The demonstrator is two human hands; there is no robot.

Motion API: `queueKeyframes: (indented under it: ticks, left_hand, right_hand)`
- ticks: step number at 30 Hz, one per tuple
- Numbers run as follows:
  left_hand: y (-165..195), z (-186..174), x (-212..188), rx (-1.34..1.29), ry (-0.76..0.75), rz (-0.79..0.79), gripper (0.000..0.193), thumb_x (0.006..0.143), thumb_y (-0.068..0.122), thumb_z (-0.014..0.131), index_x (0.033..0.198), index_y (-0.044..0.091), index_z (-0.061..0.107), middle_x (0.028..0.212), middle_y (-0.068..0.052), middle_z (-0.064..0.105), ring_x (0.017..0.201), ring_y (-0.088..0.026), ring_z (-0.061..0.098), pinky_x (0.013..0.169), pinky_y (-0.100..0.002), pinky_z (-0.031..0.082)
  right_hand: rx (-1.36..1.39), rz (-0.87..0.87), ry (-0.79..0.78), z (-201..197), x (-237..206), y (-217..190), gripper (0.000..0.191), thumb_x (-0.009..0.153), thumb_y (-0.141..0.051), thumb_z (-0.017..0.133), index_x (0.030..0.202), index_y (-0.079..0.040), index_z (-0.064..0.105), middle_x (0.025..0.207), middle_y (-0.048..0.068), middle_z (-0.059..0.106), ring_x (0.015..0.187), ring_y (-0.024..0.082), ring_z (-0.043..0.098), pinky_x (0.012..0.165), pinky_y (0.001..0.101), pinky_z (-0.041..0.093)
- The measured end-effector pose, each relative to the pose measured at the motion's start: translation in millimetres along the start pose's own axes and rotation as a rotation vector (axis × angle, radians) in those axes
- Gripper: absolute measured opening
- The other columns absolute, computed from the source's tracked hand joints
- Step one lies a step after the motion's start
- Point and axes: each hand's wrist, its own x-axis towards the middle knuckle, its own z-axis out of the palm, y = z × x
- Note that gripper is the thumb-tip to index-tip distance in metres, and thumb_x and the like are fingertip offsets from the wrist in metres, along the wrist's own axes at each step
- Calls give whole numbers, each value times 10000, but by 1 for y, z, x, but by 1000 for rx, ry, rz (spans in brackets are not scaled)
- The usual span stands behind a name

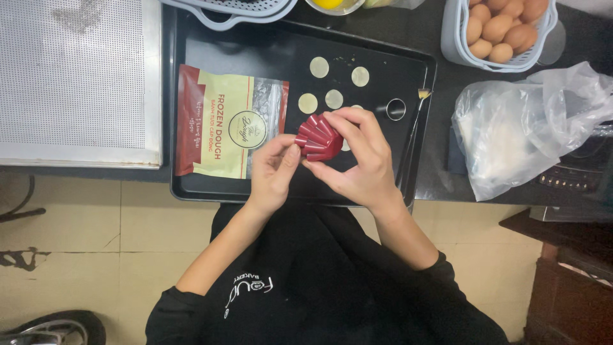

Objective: The person places round dough pieces on a baking tray and brushes them with egg wash using a pastry brush. They then press the dough rounds into red flower-shaped molds, shaping them, and set the filled molds aside.

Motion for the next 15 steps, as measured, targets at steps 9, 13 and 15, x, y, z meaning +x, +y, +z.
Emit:
queueKeyframes:
  ticks: [9, 13, 15]
  left_hand:
    - [17, 12, 0, -140, -83, -58, 256, 962, 63, 757, 1149, 7, 590, 1133, -73, 674, 1049, -115, 637, 959, -292, 513]
    - [41, 11, 6, -210, -252, 11, 241, 961, 92, 759, 1137, 30, 605, 1267, -52, 616, 1186, -133, 609, 1079, -308, 487]
    - [57, 11, 11, -49, -386, 55, 236, 948, 70, 776, 1109, 27, 610, 1185, -68, 612, 1148, -152, 601, 1065, -305, 467]
  right_hand:
    - [150, 28, -14, 8, -7, 10, 661, 678, -128, 938, 1250, -26, 622, 1222, 94, 594, 1128, 228, 612, 976, 342, 532]
    - [886, 166, -141, 6, -12, 28, 476, 742, -82, 923, 1102, -40, 615, 1090, 55, 614, 1068, 174, 605, 974, 312, 503]
    - [958, 128, -201, 2, -18, 35, 335, 764, -18, 903, 976, -36, 644, 1007, 64, 645, 1008, 185, 616, 920, 320, 505]
